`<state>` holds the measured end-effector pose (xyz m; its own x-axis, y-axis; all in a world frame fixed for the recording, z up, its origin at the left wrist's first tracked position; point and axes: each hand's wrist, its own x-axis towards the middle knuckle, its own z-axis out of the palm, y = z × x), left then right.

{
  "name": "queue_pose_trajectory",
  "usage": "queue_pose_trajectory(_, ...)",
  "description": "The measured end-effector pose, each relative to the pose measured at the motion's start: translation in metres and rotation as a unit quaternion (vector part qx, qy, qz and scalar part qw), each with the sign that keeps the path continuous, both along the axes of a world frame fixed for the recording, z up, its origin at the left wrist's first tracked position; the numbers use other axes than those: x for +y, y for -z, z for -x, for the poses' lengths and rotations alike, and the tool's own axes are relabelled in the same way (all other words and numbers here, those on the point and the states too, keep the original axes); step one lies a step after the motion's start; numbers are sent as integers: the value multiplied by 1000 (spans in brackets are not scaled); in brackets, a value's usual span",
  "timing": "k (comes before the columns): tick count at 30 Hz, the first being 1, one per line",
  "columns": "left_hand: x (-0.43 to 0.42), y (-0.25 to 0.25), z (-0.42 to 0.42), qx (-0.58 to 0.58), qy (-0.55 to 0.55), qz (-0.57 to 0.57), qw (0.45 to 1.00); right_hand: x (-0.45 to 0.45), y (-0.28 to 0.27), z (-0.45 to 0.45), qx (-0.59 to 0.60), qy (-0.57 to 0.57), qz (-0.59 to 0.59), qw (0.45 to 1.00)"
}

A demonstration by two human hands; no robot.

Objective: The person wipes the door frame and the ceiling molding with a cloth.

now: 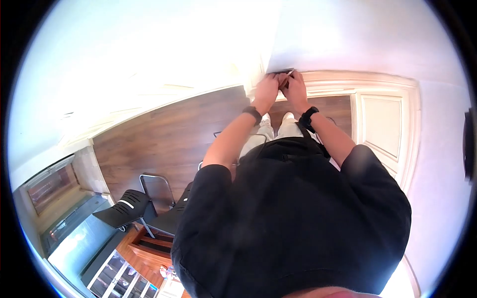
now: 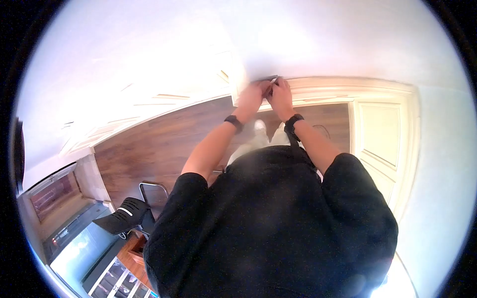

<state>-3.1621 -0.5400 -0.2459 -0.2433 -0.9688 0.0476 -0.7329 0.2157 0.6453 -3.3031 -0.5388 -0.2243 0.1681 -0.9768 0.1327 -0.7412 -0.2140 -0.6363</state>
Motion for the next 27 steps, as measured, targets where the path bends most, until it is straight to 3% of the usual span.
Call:
queue_pose_trajectory(3, 5, -17, -22, -35, -28, -84, 995, 4, -3, -27, 7, -14, 12, 1000)
queue_pose_trajectory(6, 18, -55, -34, -35, -36, -60, 997, 8, -3, -42, 3, -15, 37, 999)
queue_pose_trajectory(12, 13, -31, -13, -240, 21, 21, 970, 2, 2, -27, -10, -49, 10, 999)
queue_pose_trajectory(15, 13, -23, -11, -222, 39, 43, 973, 5, -12, -22, -14, -56, -4, 998)
queue_pose_trajectory(19, 12, -25, 4, -302, 83, 80, 946, 5, -15, -6, -9, -64, -3, 998)
queue_pose_trajectory(22, 7, -22, 27, -291, 79, 61, 951, 0, -14, 18, -40, -66, 49, 996)
queue_pose_trajectory(27, -6, -28, 81, -281, 70, 33, 957, -11, -15, 74, -62, -64, 12, 996)
